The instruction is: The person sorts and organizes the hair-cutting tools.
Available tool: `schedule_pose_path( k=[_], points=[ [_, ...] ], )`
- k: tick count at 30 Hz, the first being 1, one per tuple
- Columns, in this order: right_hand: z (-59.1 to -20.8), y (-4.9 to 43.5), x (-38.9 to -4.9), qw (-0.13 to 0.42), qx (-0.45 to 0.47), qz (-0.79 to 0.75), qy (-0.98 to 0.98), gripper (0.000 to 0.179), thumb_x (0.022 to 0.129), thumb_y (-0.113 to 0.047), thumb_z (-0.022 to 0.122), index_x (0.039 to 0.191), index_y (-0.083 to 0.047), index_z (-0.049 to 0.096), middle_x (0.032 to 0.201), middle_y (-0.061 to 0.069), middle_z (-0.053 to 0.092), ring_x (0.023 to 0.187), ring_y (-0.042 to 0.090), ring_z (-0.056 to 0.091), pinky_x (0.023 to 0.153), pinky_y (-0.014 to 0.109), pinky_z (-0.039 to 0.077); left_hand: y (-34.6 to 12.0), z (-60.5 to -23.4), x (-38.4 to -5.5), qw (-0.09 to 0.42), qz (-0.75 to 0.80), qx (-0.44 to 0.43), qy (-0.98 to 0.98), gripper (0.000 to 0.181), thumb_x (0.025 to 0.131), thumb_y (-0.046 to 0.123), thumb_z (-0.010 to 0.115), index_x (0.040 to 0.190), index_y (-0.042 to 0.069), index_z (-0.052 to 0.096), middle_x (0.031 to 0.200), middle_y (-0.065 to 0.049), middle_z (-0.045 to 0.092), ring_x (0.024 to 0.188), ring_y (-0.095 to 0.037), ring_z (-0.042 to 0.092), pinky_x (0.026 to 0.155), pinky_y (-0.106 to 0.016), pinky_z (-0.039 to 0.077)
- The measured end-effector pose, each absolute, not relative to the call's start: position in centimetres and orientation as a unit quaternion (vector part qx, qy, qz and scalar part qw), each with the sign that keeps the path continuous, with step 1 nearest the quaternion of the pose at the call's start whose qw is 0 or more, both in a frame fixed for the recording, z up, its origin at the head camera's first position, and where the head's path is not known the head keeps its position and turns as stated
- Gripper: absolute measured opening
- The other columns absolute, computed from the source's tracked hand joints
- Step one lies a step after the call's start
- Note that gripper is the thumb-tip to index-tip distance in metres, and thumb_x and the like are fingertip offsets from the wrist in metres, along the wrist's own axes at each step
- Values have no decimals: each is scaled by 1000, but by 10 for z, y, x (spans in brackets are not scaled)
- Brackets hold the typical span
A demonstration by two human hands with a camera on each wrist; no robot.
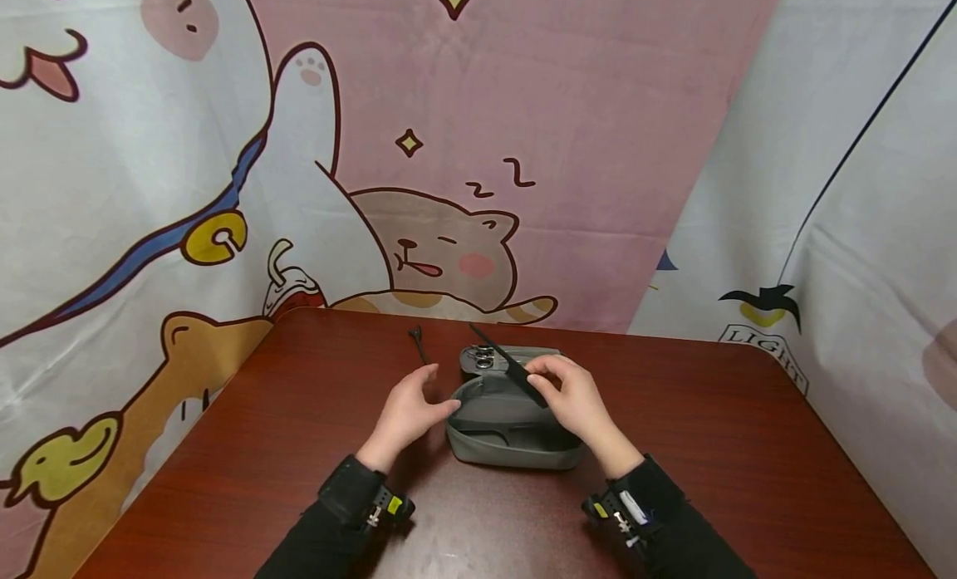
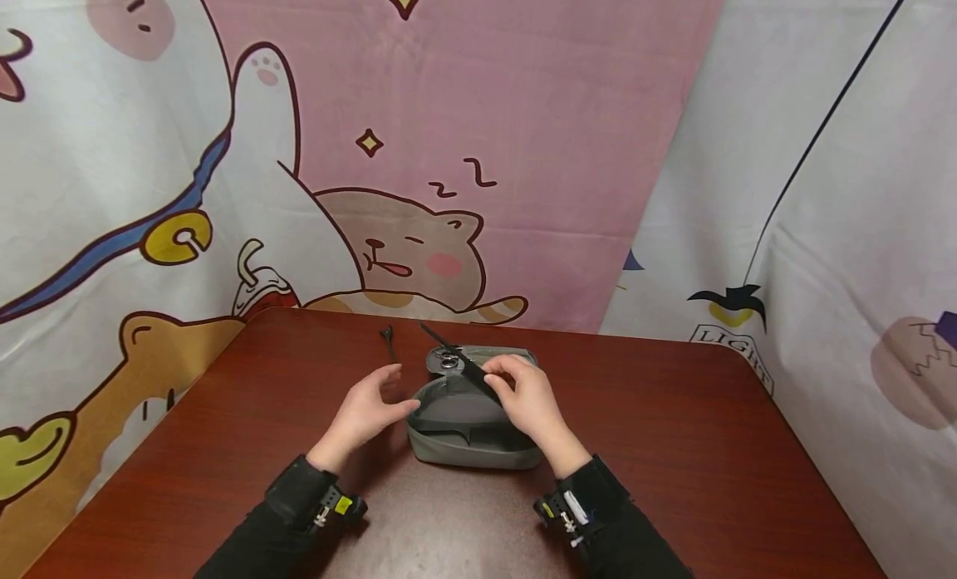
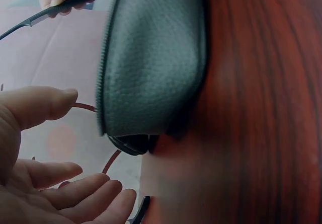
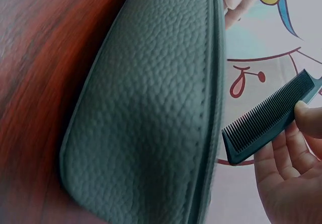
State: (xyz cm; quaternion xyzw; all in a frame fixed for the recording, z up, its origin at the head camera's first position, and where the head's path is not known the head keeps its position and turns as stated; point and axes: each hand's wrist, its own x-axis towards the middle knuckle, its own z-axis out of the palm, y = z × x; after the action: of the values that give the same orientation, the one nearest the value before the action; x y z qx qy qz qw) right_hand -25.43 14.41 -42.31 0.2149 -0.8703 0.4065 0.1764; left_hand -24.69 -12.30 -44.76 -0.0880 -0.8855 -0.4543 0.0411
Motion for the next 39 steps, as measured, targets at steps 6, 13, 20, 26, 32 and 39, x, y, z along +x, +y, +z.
schedule_pose_path(
  k=[6, 13, 20, 26, 32, 39],
  points=[
    [-424, 149, -258, 180, 227, 388, -875, 11, 89, -2, 72, 98, -6, 72, 97, 5, 69, 94, 27, 64, 92, 49, 50, -122, -449, -252, 38, -394, -103, -912, 69, 83, 23, 80, 138, -6, 50, 134, -23, 56, 124, -40, 52, 99, -53, 44],
    [-422, 154, -263, 166, 229, 371, -884, 10, 89, -3, 71, 99, -7, 72, 98, 5, 68, 91, 23, 63, 80, 45, 52, -121, -444, -259, 28, -372, -113, -921, 63, 84, 22, 80, 135, -5, 54, 131, -20, 59, 119, -37, 56, 94, -50, 48],
    [-419, 156, -264, 160, 233, 358, -890, 10, 89, -3, 72, 98, -7, 71, 101, 7, 67, 93, 26, 63, 82, 47, 52, -120, -438, -268, 22, -340, -128, -931, 60, 84, 23, 80, 131, -5, 57, 126, -19, 62, 112, -36, 60, 89, -49, 50],
    [-418, 156, -266, 146, 240, 350, -894, 10, 90, -4, 71, 100, -7, 71, 103, 7, 68, 95, 26, 63, 84, 46, 52, -119, -434, -276, -8, -325, -131, -937, 57, 83, 23, 81, 127, -5, 60, 118, -18, 65, 102, -33, 63, 82, -45, 52],
    [-419, 156, -268, 132, 244, 339, -899, 9, 91, -6, 70, 99, -10, 72, 104, 6, 67, 97, 25, 63, 85, 45, 51, -118, -433, -283, -26, -312, -142, -939, 33, 83, 18, 81, 107, -1, 70, 102, -11, 69, 83, -22, 64, 71, -38, 53],
    [-416, 155, -269, 109, 254, 331, -902, 5, 92, -7, 70, 96, -10, 71, 101, 2, 67, 90, 20, 61, 80, 42, 51, -117, -435, -285, -31, -341, -143, -929, 10, 83, 11, 80, 89, 4, 75, 84, -3, 69, 63, -11, 61, 58, -28, 51]
  ],
)
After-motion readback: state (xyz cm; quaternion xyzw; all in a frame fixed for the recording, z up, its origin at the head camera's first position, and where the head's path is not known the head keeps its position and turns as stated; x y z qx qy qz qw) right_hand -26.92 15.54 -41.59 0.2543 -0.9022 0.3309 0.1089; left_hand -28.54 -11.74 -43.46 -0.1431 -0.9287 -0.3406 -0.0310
